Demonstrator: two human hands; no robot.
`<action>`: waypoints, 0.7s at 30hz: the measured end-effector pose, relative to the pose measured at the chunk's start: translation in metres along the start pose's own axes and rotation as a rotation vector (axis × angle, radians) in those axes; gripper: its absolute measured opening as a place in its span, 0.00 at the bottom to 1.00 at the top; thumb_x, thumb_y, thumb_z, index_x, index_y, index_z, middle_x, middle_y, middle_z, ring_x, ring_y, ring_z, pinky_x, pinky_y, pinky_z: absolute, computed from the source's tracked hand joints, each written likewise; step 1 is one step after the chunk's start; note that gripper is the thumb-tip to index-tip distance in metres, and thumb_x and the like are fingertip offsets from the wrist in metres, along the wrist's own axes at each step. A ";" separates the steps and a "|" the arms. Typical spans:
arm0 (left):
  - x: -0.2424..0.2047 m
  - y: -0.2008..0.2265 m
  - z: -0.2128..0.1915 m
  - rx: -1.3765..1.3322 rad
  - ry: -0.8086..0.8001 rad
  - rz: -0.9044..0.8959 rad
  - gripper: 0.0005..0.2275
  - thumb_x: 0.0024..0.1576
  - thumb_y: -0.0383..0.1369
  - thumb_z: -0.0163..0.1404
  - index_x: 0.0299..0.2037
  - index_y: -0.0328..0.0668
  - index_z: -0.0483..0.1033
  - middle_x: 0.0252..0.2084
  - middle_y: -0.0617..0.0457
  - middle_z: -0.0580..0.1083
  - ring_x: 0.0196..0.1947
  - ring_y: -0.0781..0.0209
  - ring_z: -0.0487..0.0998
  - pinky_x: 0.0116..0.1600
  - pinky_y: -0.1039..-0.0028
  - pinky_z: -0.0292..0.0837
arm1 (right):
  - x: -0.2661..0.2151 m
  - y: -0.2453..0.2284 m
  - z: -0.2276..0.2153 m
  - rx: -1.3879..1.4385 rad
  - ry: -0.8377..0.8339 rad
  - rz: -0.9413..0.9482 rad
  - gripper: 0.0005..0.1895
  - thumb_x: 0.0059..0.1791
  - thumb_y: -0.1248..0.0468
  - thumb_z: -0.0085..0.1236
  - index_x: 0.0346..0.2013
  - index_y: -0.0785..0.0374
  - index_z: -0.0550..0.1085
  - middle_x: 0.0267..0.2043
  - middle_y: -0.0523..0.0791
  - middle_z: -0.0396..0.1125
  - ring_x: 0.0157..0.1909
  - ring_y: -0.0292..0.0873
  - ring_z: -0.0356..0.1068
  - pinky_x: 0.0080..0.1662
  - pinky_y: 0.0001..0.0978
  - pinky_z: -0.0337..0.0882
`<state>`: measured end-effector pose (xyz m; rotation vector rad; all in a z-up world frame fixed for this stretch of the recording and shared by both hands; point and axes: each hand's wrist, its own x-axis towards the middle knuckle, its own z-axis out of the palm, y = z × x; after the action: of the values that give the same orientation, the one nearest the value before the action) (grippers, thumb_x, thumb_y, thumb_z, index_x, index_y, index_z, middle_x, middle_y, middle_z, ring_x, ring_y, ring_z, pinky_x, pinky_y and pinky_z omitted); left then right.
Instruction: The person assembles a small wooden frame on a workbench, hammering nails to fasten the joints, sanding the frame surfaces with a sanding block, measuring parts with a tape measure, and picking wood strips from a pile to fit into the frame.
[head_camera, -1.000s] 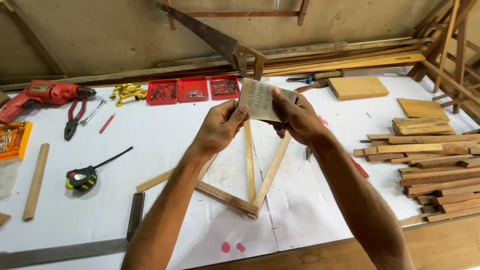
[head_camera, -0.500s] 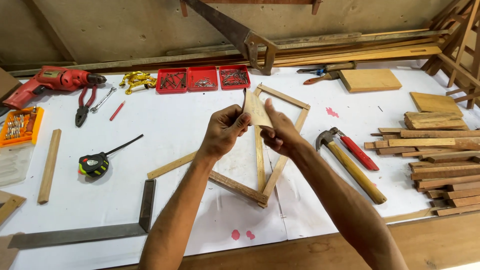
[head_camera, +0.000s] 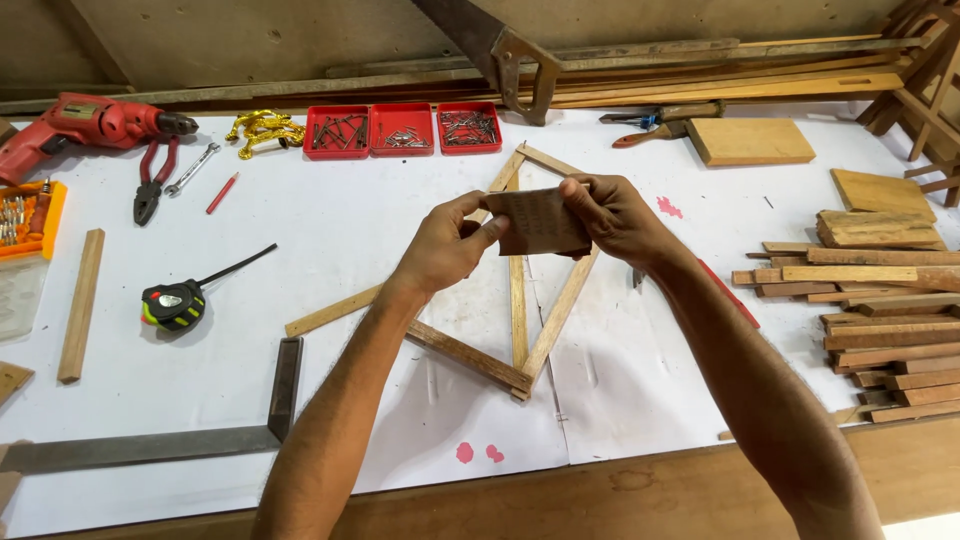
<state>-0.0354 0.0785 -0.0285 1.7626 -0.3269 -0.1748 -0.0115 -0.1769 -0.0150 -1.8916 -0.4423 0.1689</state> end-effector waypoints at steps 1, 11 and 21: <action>0.002 -0.004 0.001 -0.002 0.000 -0.004 0.11 0.63 0.36 0.54 0.52 0.41 0.77 0.22 0.58 0.69 0.18 0.75 0.62 0.25 0.80 0.58 | -0.001 -0.002 -0.001 0.001 -0.003 0.004 0.29 0.57 0.40 0.39 0.37 0.62 0.75 0.23 0.42 0.67 0.23 0.33 0.68 0.24 0.25 0.71; -0.001 -0.067 0.025 0.391 -0.005 0.206 0.17 0.55 0.35 0.60 0.51 0.39 0.70 0.51 0.47 0.77 0.55 0.52 0.76 0.53 0.61 0.75 | -0.015 0.049 0.006 -0.200 -0.215 -0.234 0.17 0.51 0.71 0.60 0.54 0.57 0.80 0.65 0.48 0.70 0.63 0.45 0.71 0.60 0.39 0.75; -0.011 -0.131 0.058 1.133 -0.235 0.052 0.27 0.65 0.47 0.41 0.74 0.53 0.52 0.75 0.39 0.51 0.77 0.36 0.38 0.74 0.41 0.44 | -0.028 0.113 0.041 -0.696 -0.262 -0.285 0.22 0.46 0.65 0.66 0.55 0.57 0.77 0.63 0.44 0.69 0.71 0.53 0.59 0.65 0.47 0.68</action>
<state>-0.0468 0.0529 -0.1693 2.8524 -0.7343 -0.1703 -0.0252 -0.1856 -0.1375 -2.4605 -1.0457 0.0739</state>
